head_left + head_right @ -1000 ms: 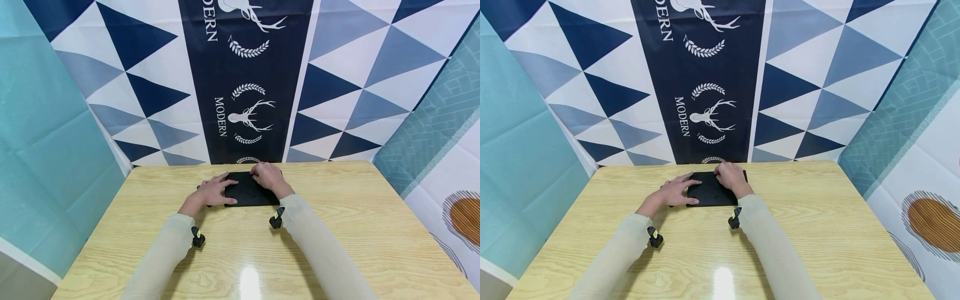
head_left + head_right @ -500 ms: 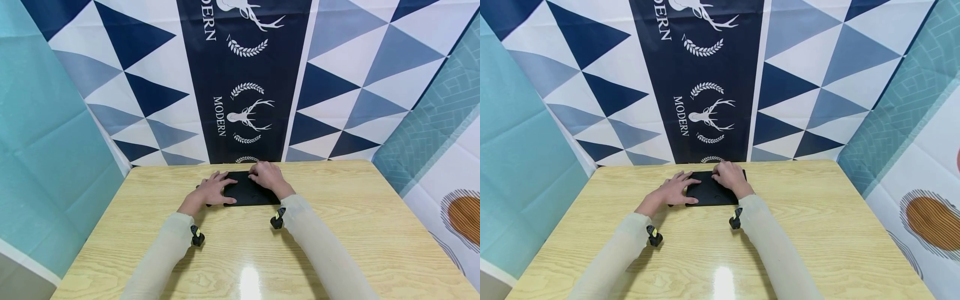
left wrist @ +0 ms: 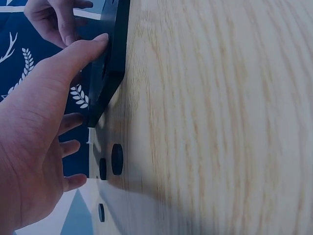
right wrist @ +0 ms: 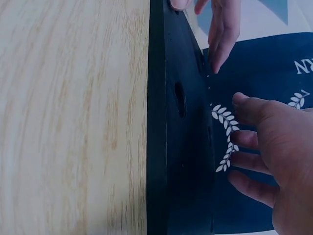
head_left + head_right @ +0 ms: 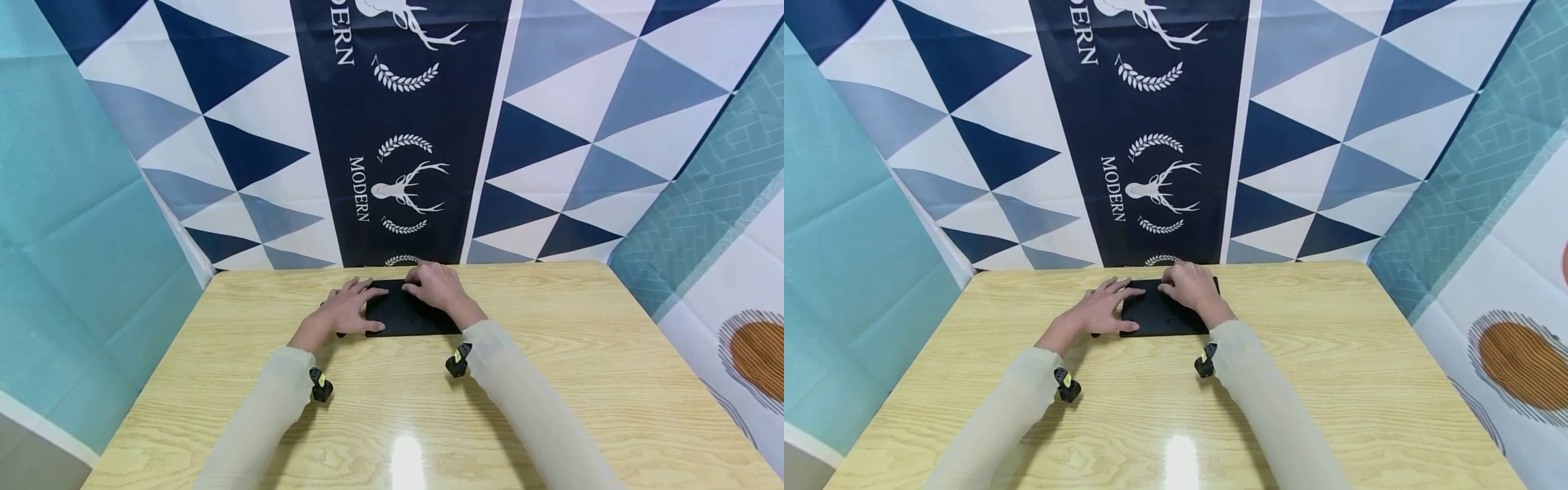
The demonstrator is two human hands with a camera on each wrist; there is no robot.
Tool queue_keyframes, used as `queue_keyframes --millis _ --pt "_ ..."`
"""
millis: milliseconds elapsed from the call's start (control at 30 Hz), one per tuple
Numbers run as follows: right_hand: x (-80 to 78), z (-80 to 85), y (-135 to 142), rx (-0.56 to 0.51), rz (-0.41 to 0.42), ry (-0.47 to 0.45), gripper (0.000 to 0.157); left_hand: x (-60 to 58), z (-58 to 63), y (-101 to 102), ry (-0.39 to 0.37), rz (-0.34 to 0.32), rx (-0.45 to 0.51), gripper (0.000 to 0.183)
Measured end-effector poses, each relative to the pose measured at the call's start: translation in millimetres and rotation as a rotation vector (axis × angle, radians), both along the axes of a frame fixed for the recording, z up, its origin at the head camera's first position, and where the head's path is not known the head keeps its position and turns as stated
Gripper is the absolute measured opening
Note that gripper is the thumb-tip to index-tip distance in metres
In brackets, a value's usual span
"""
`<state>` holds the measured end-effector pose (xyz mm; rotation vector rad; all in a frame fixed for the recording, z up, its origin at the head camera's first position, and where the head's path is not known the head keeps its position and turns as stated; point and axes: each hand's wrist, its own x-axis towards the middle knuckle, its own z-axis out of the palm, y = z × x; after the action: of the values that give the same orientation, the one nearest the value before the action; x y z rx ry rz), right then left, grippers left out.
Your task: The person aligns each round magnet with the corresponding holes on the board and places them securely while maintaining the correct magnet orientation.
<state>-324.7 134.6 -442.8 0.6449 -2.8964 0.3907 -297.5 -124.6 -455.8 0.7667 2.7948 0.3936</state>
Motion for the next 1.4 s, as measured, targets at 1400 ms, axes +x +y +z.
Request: queue_keyframes --millis 1400 --pt "22.7 10.8 20 -0.069 0.020 0.122 0.020 26.3 5.6 -27 0.051 -0.024 0.073 0.075"
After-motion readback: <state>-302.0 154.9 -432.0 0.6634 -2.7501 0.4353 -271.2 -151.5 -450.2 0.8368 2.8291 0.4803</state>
